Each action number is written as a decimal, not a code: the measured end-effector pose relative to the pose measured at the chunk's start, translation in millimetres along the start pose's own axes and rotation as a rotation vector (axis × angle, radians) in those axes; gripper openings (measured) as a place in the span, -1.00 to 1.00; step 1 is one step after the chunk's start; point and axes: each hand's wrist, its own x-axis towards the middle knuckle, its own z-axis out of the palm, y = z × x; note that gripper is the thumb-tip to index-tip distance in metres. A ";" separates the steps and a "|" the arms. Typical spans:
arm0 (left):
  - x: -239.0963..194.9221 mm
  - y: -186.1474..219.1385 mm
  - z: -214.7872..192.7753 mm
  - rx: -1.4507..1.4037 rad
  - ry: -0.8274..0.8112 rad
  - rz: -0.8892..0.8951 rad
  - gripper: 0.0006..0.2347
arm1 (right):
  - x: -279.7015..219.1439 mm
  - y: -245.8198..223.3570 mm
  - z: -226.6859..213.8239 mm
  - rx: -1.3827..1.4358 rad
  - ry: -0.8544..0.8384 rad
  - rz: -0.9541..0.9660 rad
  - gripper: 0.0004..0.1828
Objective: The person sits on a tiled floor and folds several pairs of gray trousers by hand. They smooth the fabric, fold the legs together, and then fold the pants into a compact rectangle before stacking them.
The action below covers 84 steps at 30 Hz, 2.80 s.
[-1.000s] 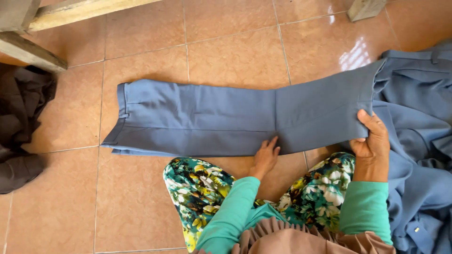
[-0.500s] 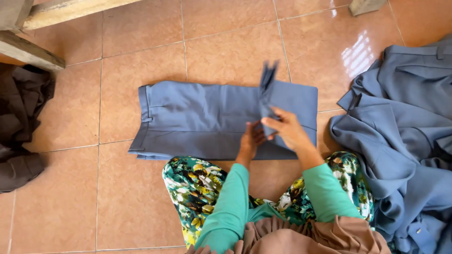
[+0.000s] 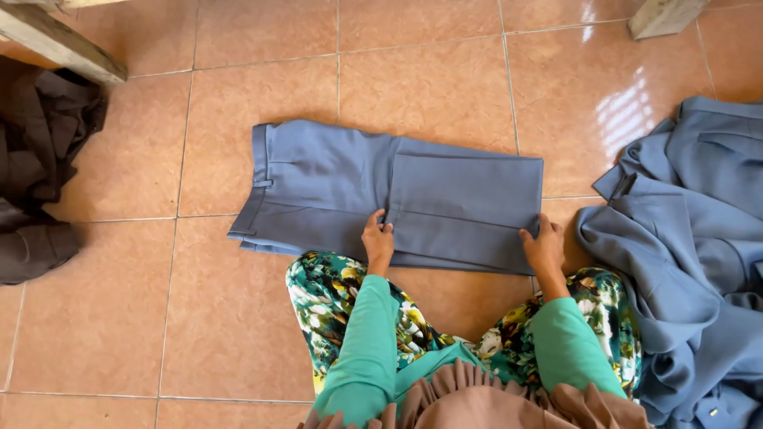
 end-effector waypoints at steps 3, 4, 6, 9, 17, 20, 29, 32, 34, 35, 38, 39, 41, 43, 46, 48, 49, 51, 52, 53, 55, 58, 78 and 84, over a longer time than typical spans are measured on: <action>-1.6 -15.9 9.1 0.032 0.138 0.150 -0.62 | 6.8 21.3 11.5 -0.014 -0.091 0.102 -0.24; -11.1 -6.3 4.4 0.122 0.154 0.202 -0.63 | 10.7 26.5 15.1 0.072 -0.114 0.158 -0.23; -19.2 0.3 0.8 0.207 0.175 0.256 -0.64 | 9.4 23.4 15.7 0.157 -0.134 0.206 -0.21; -15.0 -12.6 8.7 0.449 0.270 0.364 -0.79 | -1.1 7.9 8.4 0.608 -0.154 0.312 -0.20; -43.6 11.3 67.9 0.472 -0.158 0.316 -0.50 | -58.4 -65.2 -122.5 1.293 -0.081 0.034 -0.47; -67.3 32.4 125.9 0.274 -0.257 0.453 -0.43 | -101.6 -123.7 -202.1 1.238 -0.089 0.003 -0.53; -99.7 106.5 164.3 -0.160 -0.555 0.342 -0.51 | -106.7 -169.6 -248.2 1.060 -0.011 -0.124 -0.63; -32.4 60.4 135.4 -0.235 -0.235 0.226 -0.53 | -95.4 -194.0 -234.4 0.967 -0.048 -0.079 -0.64; -21.2 46.8 87.5 -0.372 -0.164 0.039 -0.58 | -62.5 -188.2 -187.9 1.045 -0.063 -0.156 -0.54; -16.7 38.7 61.6 -0.515 -0.097 -0.144 -0.63 | -47.9 -186.0 -162.6 1.119 -0.067 -0.230 -0.44; -19.4 9.1 18.0 -0.856 -0.168 -0.417 -0.52 | -31.6 -200.0 -60.1 1.004 -0.151 -0.352 -0.30; -19.9 6.5 10.5 -0.854 -0.163 -0.416 -0.52 | -51.0 -219.8 -47.3 1.007 -0.155 -0.352 -0.30; -21.3 1.5 -3.9 -1.036 -0.188 -0.519 -0.39 | -90.5 -259.5 -22.6 0.947 -0.560 -0.359 -0.15; -21.4 21.6 -20.7 -1.066 -0.089 -0.588 -0.18 | -86.0 -244.9 1.9 0.836 -0.570 -0.381 -0.26; -30.8 53.8 -46.6 -1.095 0.023 -0.660 0.05 | -61.1 -192.4 34.2 0.465 -0.472 -0.379 -0.39; -28.3 48.4 -41.9 -1.086 0.025 -0.663 0.02 | -52.5 -149.2 41.6 0.215 -0.355 -0.343 -0.42; -21.1 32.1 -28.5 -0.921 0.106 -0.502 -0.30 | -54.4 -130.0 39.3 0.077 -0.320 -0.290 -0.37; -23.4 38.1 -28.1 -0.756 0.179 -0.340 -0.61 | -59.7 -98.7 32.6 -0.061 -0.281 -0.235 -0.32; -32.5 59.7 -41.4 -0.620 0.172 -0.224 -0.70 | -63.0 -86.7 28.7 -0.045 -0.265 -0.220 -0.27; -46.5 76.7 -56.6 -0.477 0.168 -0.118 -0.76 | -71.8 -71.7 27.2 -0.031 -0.261 -0.202 -0.20; -25.1 37.7 -56.7 -0.220 0.183 -0.100 -0.81 | -82.0 -73.9 19.7 -0.036 -0.256 -0.200 -0.22; -0.1 -13.6 -47.0 0.155 0.239 0.012 -0.86 | -81.4 -70.2 23.7 -0.027 -0.230 -0.209 -0.25; -7.9 7.9 -48.2 -0.010 -0.218 -0.249 -0.17 | -102.8 -60.5 14.8 -0.476 -0.151 -0.455 0.08; -76.5 50.8 -62.7 -1.012 -0.316 -0.553 -0.31 | -102.5 -59.6 23.5 -0.466 -0.084 -0.516 0.07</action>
